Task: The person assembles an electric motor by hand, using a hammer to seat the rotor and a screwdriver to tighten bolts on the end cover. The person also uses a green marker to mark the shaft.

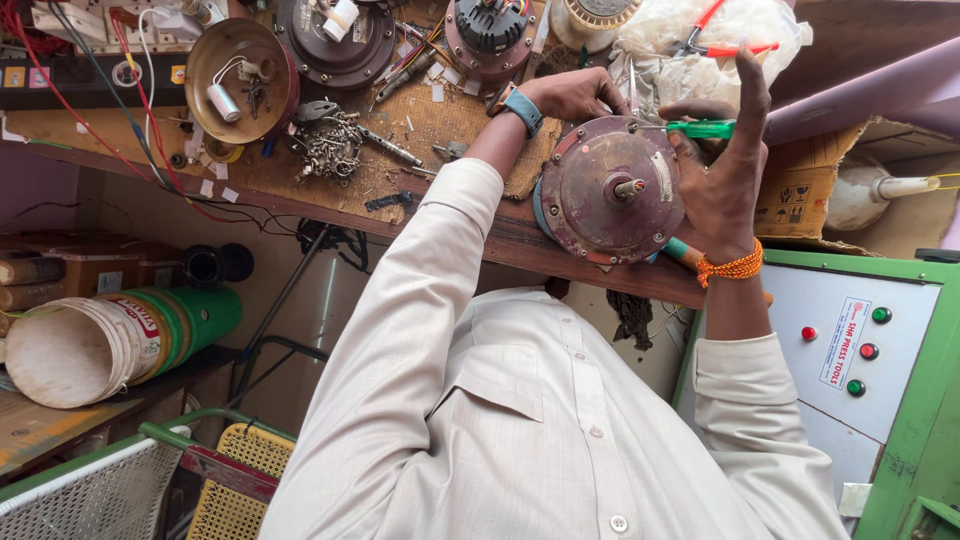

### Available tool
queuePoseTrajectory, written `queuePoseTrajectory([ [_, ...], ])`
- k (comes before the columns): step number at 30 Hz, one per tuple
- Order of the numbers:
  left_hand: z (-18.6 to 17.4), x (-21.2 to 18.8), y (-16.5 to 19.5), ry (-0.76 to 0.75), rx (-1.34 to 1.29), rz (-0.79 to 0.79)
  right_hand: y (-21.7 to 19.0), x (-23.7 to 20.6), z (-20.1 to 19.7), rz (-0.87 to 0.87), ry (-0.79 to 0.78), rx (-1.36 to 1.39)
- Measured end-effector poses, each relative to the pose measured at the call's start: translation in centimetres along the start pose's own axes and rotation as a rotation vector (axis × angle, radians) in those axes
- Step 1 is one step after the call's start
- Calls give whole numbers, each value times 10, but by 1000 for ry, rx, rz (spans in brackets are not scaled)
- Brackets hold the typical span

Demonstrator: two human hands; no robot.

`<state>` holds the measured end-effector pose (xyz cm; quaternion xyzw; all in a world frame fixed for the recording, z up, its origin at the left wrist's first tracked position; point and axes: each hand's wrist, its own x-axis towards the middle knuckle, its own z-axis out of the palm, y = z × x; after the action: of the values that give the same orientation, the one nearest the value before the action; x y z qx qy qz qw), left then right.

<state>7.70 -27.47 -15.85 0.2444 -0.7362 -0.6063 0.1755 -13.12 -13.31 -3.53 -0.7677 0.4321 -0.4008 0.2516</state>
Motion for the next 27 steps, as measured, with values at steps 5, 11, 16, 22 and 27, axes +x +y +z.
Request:
queuePoseTrajectory([
  [5,0,0,5,4,-17,-46,8,9,-5,11,-61,16],
  [11,0,-3,10,-19,-4,-45,12,37,-22,-129,-345,-54],
  [16,-1,-3,11,-10,17,-41,13,53,-27,-177,-397,-83],
  [22,0,-3,9,2,4,-33,6,51,-27,-94,-382,-18],
  [27,0,-6,14,-28,-76,-29,-2,51,-20,-113,-326,-19],
])
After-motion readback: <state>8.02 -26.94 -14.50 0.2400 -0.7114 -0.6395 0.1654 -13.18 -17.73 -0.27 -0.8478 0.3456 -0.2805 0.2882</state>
